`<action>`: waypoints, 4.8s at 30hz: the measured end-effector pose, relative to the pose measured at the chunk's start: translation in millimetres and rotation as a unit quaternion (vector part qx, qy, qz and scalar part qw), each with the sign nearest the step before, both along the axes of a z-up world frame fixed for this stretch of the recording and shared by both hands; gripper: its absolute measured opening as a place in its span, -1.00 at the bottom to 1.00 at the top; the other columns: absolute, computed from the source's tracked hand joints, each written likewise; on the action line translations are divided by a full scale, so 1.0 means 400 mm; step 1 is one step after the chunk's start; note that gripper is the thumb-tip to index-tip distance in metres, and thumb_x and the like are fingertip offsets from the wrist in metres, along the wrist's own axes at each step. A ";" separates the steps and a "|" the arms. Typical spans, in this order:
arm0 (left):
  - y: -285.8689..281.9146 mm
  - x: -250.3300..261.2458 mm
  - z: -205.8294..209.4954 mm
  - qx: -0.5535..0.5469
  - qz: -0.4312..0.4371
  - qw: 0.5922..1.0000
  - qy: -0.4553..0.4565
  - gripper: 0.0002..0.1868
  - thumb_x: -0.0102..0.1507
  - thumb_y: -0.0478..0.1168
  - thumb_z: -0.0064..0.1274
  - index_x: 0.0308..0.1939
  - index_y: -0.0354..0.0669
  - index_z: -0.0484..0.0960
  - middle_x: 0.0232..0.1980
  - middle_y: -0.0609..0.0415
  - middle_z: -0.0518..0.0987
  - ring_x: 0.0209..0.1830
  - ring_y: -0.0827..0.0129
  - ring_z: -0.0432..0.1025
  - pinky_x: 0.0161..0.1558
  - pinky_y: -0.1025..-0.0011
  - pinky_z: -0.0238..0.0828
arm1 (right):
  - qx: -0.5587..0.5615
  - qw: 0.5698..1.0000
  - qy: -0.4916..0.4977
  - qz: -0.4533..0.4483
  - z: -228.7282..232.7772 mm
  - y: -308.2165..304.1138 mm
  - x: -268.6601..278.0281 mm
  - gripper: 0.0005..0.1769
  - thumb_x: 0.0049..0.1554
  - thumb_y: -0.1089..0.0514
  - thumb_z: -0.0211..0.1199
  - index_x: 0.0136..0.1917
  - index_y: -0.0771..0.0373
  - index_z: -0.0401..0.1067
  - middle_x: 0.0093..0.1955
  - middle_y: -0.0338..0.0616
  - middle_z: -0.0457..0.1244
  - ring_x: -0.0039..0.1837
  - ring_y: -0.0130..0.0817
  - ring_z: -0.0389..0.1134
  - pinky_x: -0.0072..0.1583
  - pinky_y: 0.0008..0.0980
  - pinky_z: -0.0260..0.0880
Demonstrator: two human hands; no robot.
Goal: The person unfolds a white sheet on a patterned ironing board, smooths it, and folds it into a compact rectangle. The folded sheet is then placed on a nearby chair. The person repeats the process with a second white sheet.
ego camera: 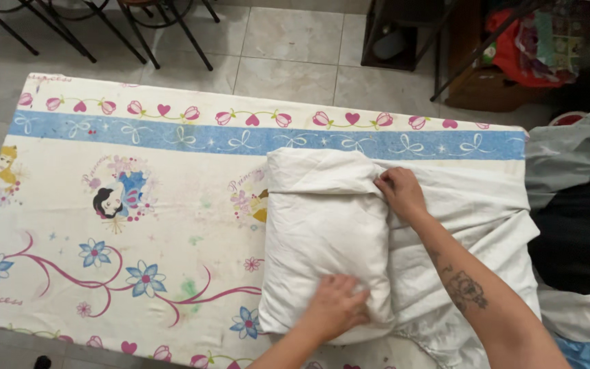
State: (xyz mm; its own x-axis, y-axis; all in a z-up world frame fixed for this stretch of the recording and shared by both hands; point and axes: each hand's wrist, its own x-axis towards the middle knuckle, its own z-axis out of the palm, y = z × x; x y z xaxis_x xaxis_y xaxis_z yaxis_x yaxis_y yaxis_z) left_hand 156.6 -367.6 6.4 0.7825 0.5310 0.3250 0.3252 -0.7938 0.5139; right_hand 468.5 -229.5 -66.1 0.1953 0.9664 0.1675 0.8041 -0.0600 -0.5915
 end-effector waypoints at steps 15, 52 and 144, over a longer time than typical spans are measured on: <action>0.188 0.030 -0.096 0.059 0.086 0.995 -0.009 -0.69 0.30 -0.06 0.05 0.05 -0.10 0.59 0.12 -0.04 0.63 0.20 0.10 0.46 0.30 0.05 0.25 | -0.037 0.987 0.126 -0.093 0.059 0.116 0.049 -0.69 0.24 -0.05 0.18 0.05 0.22 0.50 0.00 -0.04 0.40 0.09 -0.08 0.41 0.10 -0.15 0.37; 0.568 -0.014 -0.162 -0.040 0.260 0.951 0.159 -0.27 0.30 0.23 -0.07 0.49 0.04 0.31 0.61 -0.15 0.08 0.62 0.02 -0.11 0.52 -0.01 -0.33 | -0.082 0.980 -0.170 -0.062 0.037 -0.067 -0.196 -0.19 0.24 -0.34 0.06 0.63 -0.01 0.06 0.69 -0.06 -0.17 0.68 0.08 -0.28 0.56 0.23 -0.36; -0.937 1.315 -0.293 -0.256 0.919 0.217 -0.206 -0.63 0.46 0.02 -0.01 0.13 -0.19 0.59 0.00 -0.21 0.64 0.08 -0.10 0.52 0.03 0.15 0.40 | -0.346 0.850 0.209 0.337 -0.193 -0.094 0.949 -0.68 0.31 -0.03 0.13 0.12 0.26 0.27 -0.16 -0.25 0.22 -0.18 -0.44 0.17 -0.11 -0.32 0.24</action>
